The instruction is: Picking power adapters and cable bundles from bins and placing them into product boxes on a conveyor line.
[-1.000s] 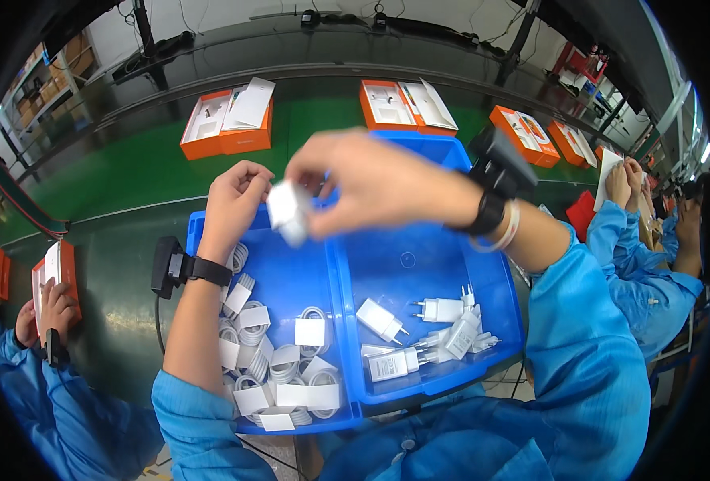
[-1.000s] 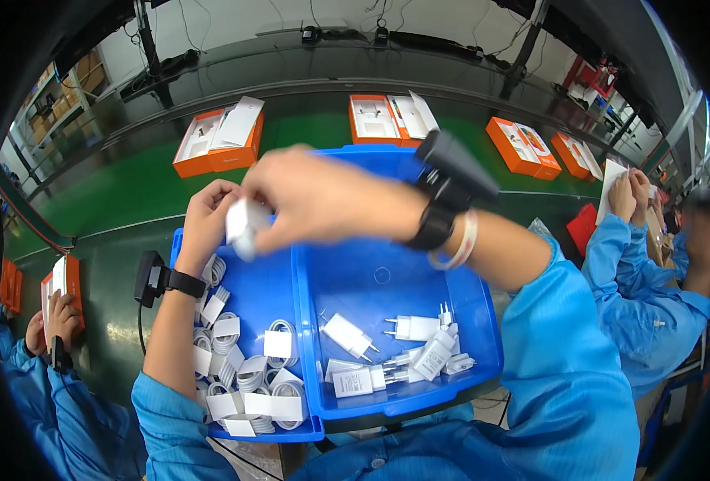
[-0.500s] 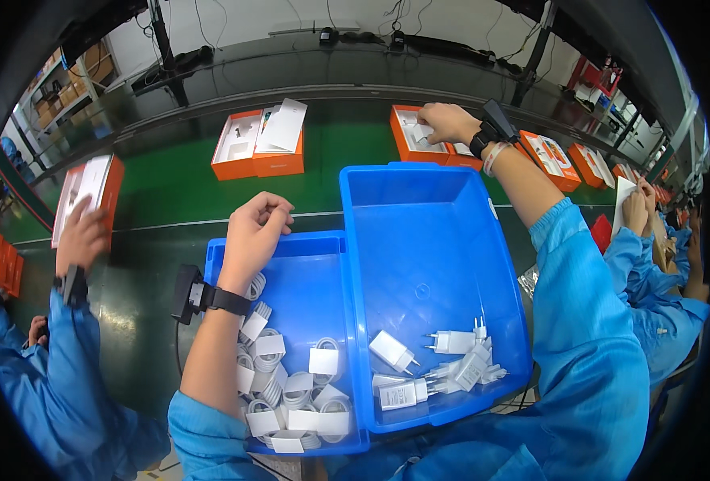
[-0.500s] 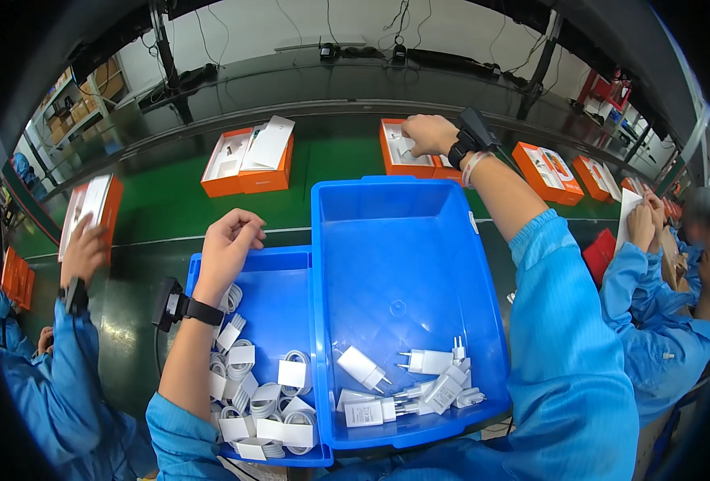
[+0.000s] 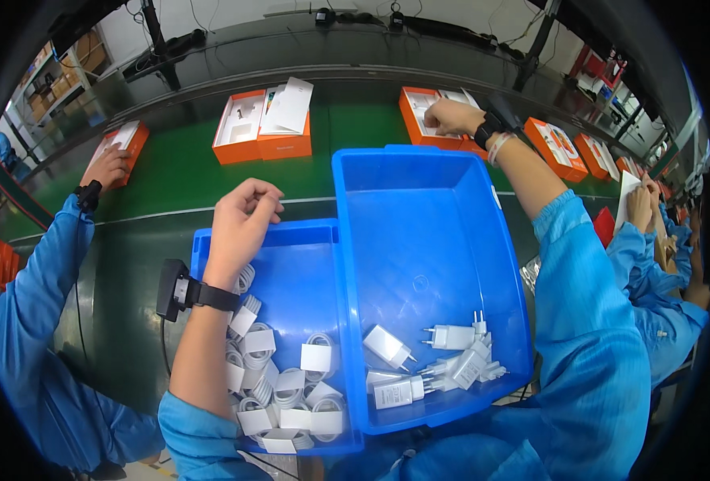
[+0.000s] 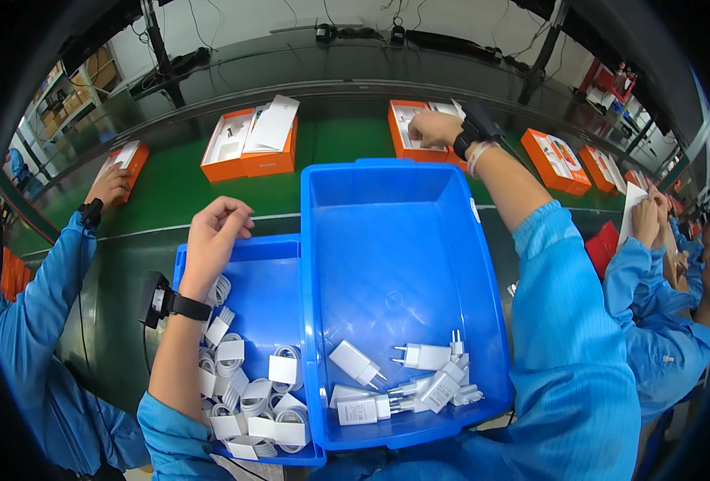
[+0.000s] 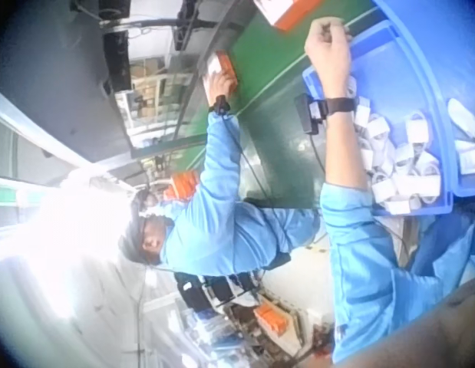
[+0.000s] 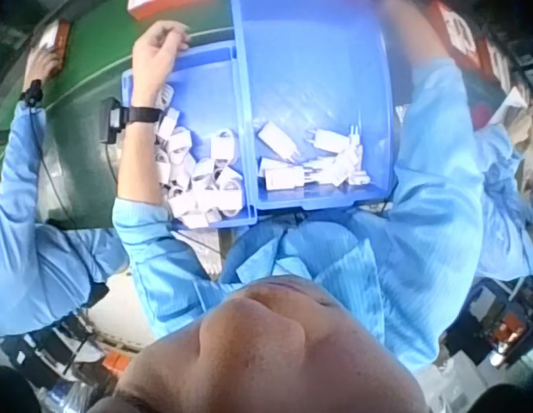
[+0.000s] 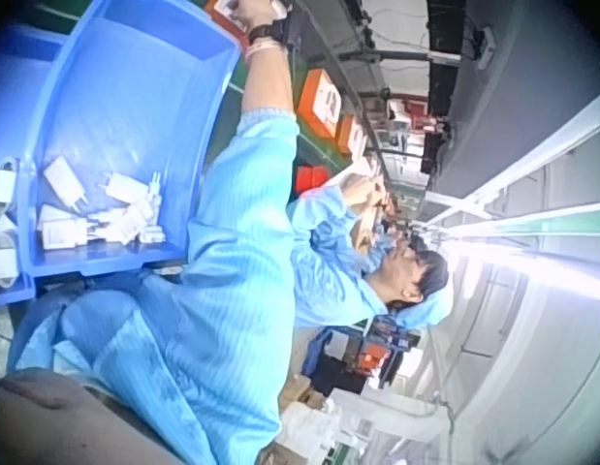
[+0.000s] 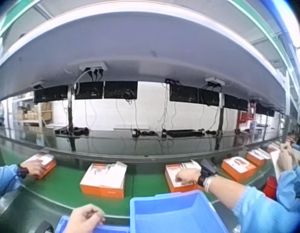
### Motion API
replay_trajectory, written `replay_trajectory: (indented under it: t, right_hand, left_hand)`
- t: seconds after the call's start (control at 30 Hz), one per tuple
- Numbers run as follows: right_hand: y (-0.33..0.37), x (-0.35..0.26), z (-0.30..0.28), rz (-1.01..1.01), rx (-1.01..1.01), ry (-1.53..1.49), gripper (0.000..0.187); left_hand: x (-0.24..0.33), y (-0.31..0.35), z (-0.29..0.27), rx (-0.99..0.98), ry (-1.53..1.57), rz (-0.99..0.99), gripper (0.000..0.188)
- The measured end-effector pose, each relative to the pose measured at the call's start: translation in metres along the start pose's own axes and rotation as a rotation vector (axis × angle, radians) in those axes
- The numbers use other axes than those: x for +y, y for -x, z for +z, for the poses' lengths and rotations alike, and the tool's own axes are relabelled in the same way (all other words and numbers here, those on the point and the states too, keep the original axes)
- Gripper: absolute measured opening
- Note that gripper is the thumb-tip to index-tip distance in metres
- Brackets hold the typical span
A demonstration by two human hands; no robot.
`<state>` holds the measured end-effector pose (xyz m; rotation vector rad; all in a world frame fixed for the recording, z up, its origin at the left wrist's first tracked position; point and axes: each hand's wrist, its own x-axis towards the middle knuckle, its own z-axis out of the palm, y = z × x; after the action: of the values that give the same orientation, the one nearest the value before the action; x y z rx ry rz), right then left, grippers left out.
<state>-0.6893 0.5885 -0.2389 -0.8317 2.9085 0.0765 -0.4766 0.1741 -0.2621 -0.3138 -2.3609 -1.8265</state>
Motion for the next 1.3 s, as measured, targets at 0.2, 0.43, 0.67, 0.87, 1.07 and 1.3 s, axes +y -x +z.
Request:
replay_trajectory:
  t: [0.2, 0.43, 0.67, 0.87, 1.07, 1.3]
  right_hand:
    - [0.026, -0.038, -0.017, -0.037, 0.432, 0.009, 0.025]
    - [0.179, -0.261, -0.024, -0.798, -0.18, -0.462, 0.029]
    - [0.201, -0.284, 0.013, -0.605, -0.225, -0.351, 0.046]
    - [0.205, -0.3, 0.023, -0.274, -0.257, -0.386, 0.05]
    - [0.177, -0.264, 0.019, -0.242, -0.376, -0.924, 0.04]
    - [0.149, -0.232, 0.03, -0.181, -0.449, -1.122, 0.032]
  left_hand:
    - [-0.005, -0.01, 0.003, -0.029, 0.034, 0.061, 0.012]
    - [-0.008, -0.005, -0.006, -0.007, -0.017, 0.043, 0.016]
    - [-0.011, -0.009, -0.002, -0.053, -0.044, 0.077, 0.018]
    - [-0.009, -0.007, -0.003, -0.03, -0.072, 0.064, 0.016]
    - [-0.01, -0.006, -0.006, -0.045, -0.079, 0.073, 0.019]
    - [-0.009, -0.007, -0.003, -0.05, -0.091, 0.077, 0.019]
